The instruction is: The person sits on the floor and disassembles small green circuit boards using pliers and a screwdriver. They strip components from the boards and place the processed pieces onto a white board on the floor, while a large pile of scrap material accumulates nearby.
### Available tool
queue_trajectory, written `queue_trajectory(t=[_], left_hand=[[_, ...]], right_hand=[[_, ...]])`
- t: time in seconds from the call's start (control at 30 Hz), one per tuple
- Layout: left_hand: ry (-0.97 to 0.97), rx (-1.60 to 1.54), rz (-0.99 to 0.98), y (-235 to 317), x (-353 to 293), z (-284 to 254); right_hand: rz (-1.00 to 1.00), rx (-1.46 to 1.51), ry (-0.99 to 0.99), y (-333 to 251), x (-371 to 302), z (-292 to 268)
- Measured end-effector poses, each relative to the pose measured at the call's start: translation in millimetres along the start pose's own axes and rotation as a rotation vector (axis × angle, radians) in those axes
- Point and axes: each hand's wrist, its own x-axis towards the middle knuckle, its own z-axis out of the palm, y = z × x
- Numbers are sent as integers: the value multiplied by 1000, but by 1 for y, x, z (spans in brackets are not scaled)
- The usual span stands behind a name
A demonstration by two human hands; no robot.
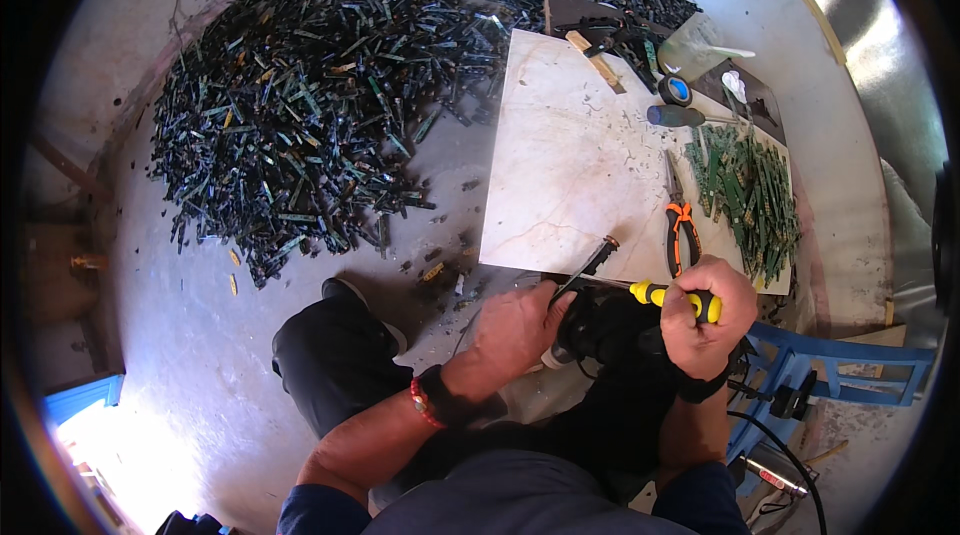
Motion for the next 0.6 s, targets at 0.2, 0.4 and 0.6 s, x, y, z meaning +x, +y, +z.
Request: queue_trajectory(t=[0.2, 0.4, 0.6], left_hand=[[33, 52, 11, 1, -2, 2], [59, 47, 39, 2, -1, 4], [62, 42, 11, 0, 0, 4]], right_hand=[[-55, -23, -66, -10, 1, 1], [-147, -128, -94, -21, 1, 0], [-255, -109, -91, -21, 1, 7]])
